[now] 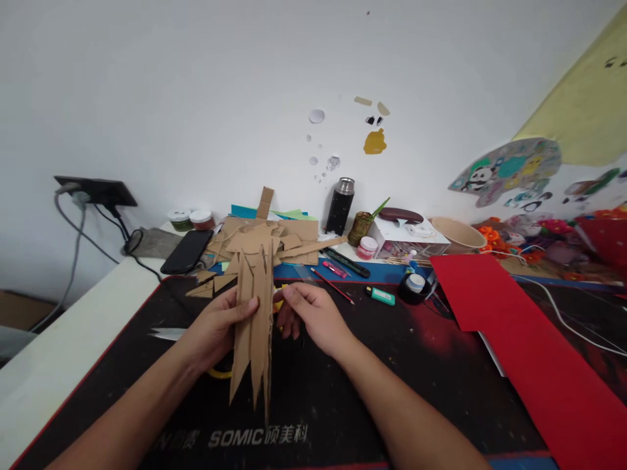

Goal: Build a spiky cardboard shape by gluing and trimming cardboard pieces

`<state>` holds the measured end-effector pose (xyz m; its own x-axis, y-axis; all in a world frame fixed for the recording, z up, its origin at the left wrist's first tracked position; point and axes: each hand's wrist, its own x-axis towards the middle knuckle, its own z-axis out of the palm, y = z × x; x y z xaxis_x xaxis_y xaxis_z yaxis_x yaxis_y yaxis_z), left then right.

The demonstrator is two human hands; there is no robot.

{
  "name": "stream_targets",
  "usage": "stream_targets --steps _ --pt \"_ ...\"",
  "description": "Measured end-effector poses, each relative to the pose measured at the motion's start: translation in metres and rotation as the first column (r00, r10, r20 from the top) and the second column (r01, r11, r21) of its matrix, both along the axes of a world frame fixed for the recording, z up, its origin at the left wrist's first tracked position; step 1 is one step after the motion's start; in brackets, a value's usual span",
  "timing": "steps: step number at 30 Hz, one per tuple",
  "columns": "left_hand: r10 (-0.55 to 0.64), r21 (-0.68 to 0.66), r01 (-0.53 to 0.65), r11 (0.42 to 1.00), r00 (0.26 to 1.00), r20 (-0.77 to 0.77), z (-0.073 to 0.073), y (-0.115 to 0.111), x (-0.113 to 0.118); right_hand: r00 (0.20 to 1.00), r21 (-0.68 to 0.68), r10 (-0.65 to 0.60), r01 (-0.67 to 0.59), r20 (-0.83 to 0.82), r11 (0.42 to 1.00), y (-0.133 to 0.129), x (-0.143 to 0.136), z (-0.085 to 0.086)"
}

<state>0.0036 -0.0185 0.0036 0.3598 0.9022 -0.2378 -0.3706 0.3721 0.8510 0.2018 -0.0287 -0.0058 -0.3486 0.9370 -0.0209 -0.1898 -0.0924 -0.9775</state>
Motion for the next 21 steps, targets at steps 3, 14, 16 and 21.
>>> stream_targets --steps 3,14,16,21 --pt "-0.04 0.002 0.04 0.999 0.999 0.024 0.0003 -0.0026 0.0036 0.999 -0.013 0.031 -0.032 -0.029 0.999 -0.0002 -0.0023 -0.0021" --pt "-0.116 0.03 0.115 0.993 0.993 0.009 -0.0002 -0.0049 0.0082 0.995 -0.041 0.043 -0.047 -0.095 0.998 -0.0027 -0.0066 -0.007" --pt "-0.119 0.031 0.119 0.992 0.993 0.009 0.0003 -0.0054 0.0081 0.994 -0.035 0.052 -0.055 -0.098 0.998 -0.003 -0.0073 -0.0075" --pt "-0.083 0.021 0.083 0.996 0.997 -0.004 -0.0023 -0.0041 0.0053 0.995 -0.036 0.079 -0.082 -0.064 0.996 -0.0035 -0.0089 -0.0074"
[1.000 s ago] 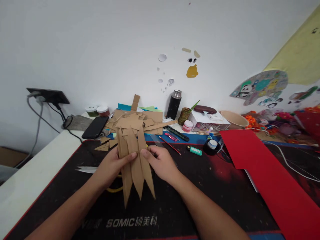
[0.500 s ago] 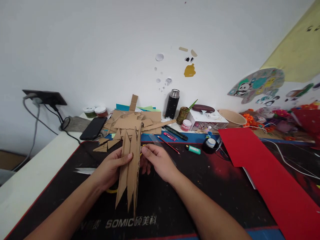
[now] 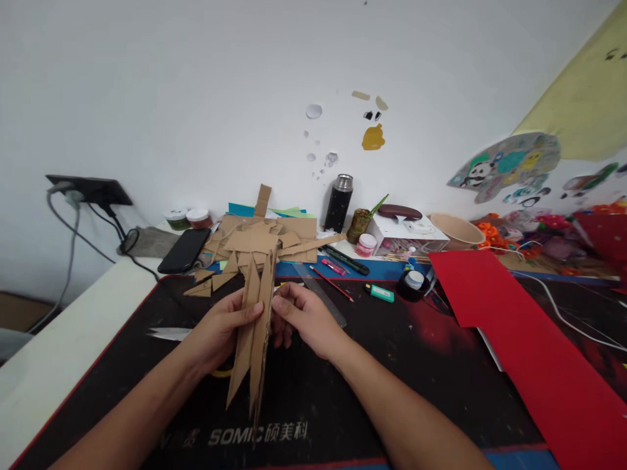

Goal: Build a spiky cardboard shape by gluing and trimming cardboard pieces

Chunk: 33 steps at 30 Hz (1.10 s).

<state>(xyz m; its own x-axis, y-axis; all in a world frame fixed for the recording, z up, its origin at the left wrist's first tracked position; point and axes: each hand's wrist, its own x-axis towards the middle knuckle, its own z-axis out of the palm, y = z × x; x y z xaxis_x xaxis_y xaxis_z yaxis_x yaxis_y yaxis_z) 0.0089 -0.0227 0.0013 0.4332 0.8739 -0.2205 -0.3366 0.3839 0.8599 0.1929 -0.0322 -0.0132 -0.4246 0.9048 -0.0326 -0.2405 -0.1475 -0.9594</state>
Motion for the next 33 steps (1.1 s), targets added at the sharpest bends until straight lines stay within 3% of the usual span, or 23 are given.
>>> stream_targets --steps 22,28,33 --pt "0.161 -0.052 -0.163 0.985 0.986 -0.037 0.0 0.006 -0.005 0.996 0.02 0.095 -0.095 0.0 0.995 -0.002 0.0 0.002" --pt "0.283 -0.045 -0.286 0.957 0.957 -0.068 0.005 0.01 -0.007 0.989 0.036 0.145 -0.146 0.036 0.989 -0.004 0.001 0.003" --pt "0.33 -0.006 -0.333 0.943 0.937 -0.118 0.008 0.008 -0.004 0.997 0.078 0.051 -0.055 0.051 0.995 0.0 0.004 0.003"
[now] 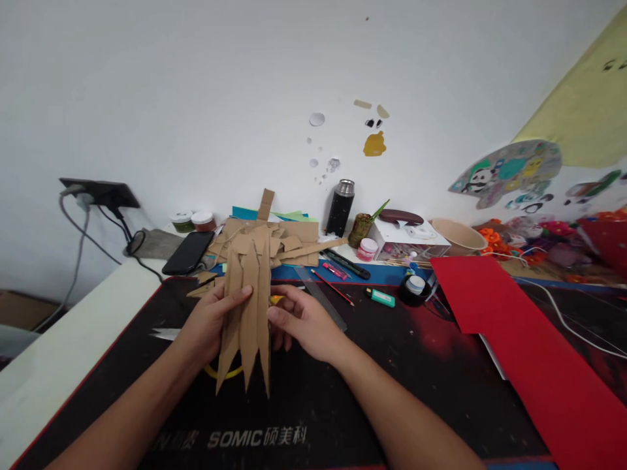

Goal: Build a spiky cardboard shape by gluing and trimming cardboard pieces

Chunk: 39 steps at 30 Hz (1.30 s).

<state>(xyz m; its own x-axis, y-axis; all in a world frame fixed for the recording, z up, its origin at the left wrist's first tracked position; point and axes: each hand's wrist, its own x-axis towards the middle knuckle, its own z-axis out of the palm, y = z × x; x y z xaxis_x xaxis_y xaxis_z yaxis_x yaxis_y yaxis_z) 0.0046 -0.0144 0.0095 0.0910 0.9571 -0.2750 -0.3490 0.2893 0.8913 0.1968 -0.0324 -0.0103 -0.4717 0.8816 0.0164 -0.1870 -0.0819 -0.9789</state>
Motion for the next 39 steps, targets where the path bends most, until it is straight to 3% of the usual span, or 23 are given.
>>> stream_targets --steps 4,9,13,18,23,25,28,30,33,39 --pt "0.116 0.048 -0.113 0.992 0.99 -0.082 -0.003 0.0 0.002 0.988 0.048 -0.137 0.134 0.07 0.99 0.002 0.0 -0.004" --pt "0.158 0.098 -0.145 0.985 0.978 -0.139 -0.005 0.0 0.004 0.939 0.187 -0.251 0.21 0.237 0.96 -0.001 -0.002 -0.014" --pt "0.151 0.009 -0.151 0.989 0.984 -0.094 -0.004 0.001 0.001 0.92 0.216 -0.287 0.233 0.265 0.948 0.0 -0.001 -0.015" --pt "0.012 -0.05 -0.015 0.999 0.998 -0.068 -0.003 -0.002 -0.006 0.916 0.172 -0.338 0.305 0.215 0.937 0.004 0.002 -0.008" --pt "-0.151 0.023 0.166 0.986 0.938 -0.311 -0.004 -0.003 -0.008 0.856 0.341 -0.427 0.323 0.292 0.883 0.003 0.004 -0.005" --pt "-0.183 0.014 0.2 0.98 0.922 -0.341 -0.005 0.0 -0.007 0.843 0.373 -0.45 0.332 0.295 0.866 0.002 0.004 -0.004" --pt "-0.082 -0.011 0.082 0.997 0.971 -0.224 -0.004 0.006 -0.007 0.871 0.291 -0.44 0.372 0.22 0.881 0.001 0.005 -0.001" --pt "0.093 -0.014 -0.096 0.995 0.989 -0.119 -0.004 0.012 -0.009 0.875 0.225 -0.458 0.42 0.158 0.879 0.004 0.007 0.001" --pt "0.308 0.004 -0.308 0.951 0.951 0.034 -0.003 0.021 -0.013 0.847 0.149 -0.522 0.506 0.099 0.849 0.011 0.01 0.002" --pt "0.436 0.004 -0.44 0.898 0.892 0.121 -0.003 0.032 -0.021 0.832 0.16 -0.521 0.497 0.193 0.853 0.015 0.017 0.001"
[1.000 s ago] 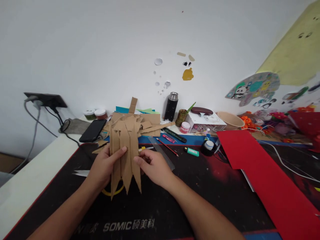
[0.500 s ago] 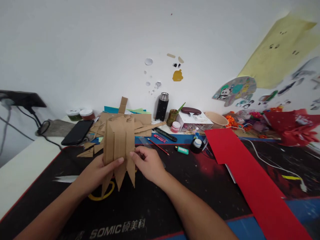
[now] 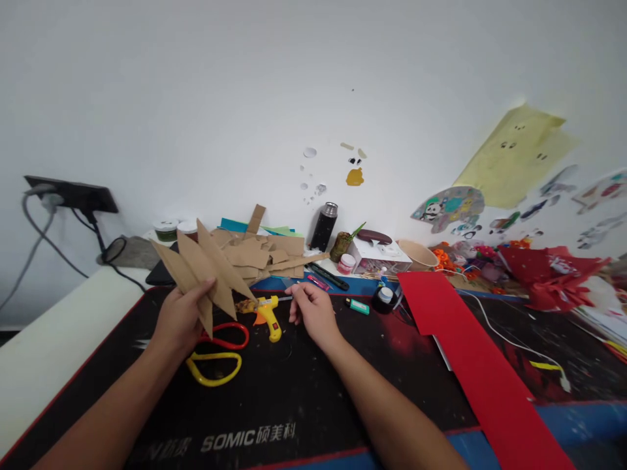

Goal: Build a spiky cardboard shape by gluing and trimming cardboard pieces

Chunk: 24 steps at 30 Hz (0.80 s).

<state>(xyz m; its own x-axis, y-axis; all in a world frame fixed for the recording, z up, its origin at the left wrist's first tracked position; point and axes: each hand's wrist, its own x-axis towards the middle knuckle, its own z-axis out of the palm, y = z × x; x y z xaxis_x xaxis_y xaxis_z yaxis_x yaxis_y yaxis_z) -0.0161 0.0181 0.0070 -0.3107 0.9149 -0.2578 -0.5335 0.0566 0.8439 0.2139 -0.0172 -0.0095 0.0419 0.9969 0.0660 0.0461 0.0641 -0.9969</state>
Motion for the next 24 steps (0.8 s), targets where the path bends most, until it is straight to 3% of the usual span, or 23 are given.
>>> stream_targets --steps 6,9,16,21,24 --pt "0.089 0.062 -0.094 0.994 0.993 0.077 0.006 0.002 -0.004 0.956 -0.031 0.146 -0.143 0.255 0.989 -0.011 0.002 0.011" --pt "0.127 0.075 -0.134 0.988 0.987 0.096 0.009 0.004 -0.005 0.885 -0.01 0.166 -0.179 0.436 0.984 -0.015 -0.006 0.014" --pt "0.155 0.105 -0.166 0.98 0.982 0.107 0.01 0.005 -0.01 0.472 -0.005 0.218 -0.411 0.854 0.912 -0.034 -0.055 0.024" --pt "0.15 0.134 -0.163 0.977 0.983 0.106 0.011 0.006 -0.013 0.159 -0.096 0.213 -0.537 0.964 0.838 -0.034 -0.084 0.031" --pt "0.164 0.143 -0.178 0.974 0.981 0.102 0.011 0.007 -0.015 0.052 -0.135 0.194 -0.545 0.98 0.827 -0.029 -0.093 0.026"
